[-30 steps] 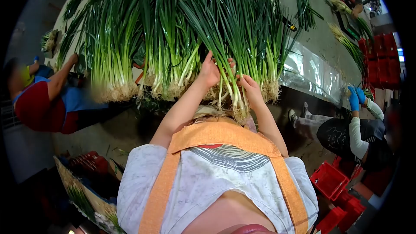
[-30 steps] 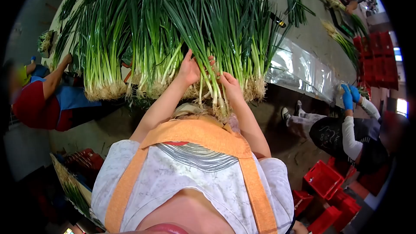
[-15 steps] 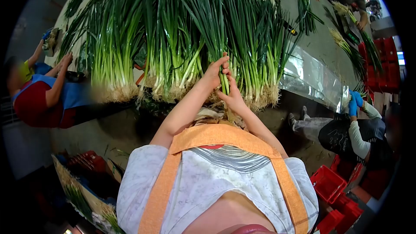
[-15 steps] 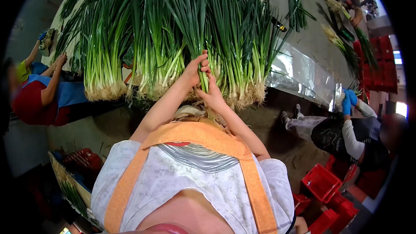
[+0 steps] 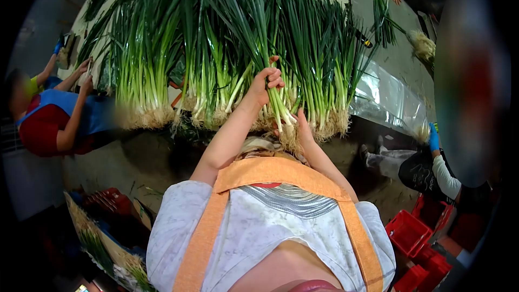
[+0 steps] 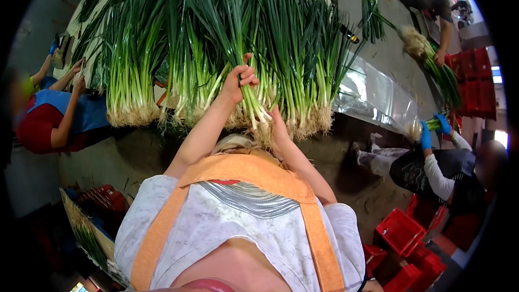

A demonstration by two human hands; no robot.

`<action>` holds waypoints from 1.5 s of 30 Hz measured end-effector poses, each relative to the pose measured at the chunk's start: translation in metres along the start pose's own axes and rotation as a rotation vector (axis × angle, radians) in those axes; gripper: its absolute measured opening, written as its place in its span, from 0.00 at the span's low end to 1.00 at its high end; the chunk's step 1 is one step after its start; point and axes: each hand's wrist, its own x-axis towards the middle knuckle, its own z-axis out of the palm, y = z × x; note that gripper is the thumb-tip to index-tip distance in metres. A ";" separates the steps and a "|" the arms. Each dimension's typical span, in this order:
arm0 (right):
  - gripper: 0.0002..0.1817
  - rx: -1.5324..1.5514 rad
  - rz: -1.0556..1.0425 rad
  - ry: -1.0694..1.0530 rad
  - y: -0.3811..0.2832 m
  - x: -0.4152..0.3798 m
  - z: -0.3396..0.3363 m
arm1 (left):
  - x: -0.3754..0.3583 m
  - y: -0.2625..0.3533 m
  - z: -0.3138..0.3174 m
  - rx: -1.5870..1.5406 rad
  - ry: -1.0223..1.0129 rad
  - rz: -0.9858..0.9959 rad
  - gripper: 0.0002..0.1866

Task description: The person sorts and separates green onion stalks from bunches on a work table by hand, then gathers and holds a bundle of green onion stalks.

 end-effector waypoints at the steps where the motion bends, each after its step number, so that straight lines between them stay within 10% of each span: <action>1: 0.39 -0.059 -0.019 -0.020 -0.005 -0.008 0.013 | 0.000 0.000 0.001 0.022 0.014 0.015 0.17; 9: 0.34 -0.154 -0.167 0.218 -0.009 -0.008 0.033 | 0.002 0.000 0.004 0.084 0.283 0.015 0.19; 16: 0.25 -1.267 -0.799 0.490 -0.064 0.015 -0.011 | -0.009 0.012 -0.021 0.141 0.523 0.008 0.12; 19: 0.28 -1.840 -0.802 0.794 -0.083 0.019 -0.034 | -0.014 0.009 -0.024 0.077 0.446 -0.011 0.11; 22: 0.32 -1.973 -0.637 0.668 -0.082 0.019 -0.046 | -0.016 0.006 -0.021 0.087 0.425 -0.014 0.10; 27: 0.08 -1.583 -0.735 0.714 -0.093 0.014 -0.049 | -0.027 0.012 -0.018 0.143 0.428 -0.021 0.10; 31: 0.10 -1.426 -0.908 0.570 -0.109 0.007 -0.053 | -0.032 0.018 -0.022 0.194 0.436 -0.015 0.10; 35: 0.15 -1.935 -0.745 0.637 -0.087 0.014 -0.051 | -0.029 0.012 -0.023 0.226 0.464 -0.002 0.09; 42: 0.11 -1.211 -0.816 0.514 -0.095 0.002 -0.029 | -0.031 0.016 -0.033 0.254 0.358 -0.020 0.09; 45: 0.18 -1.162 -0.483 0.369 -0.096 -0.017 0.013 | -0.027 0.003 -0.012 0.341 0.511 -0.035 0.12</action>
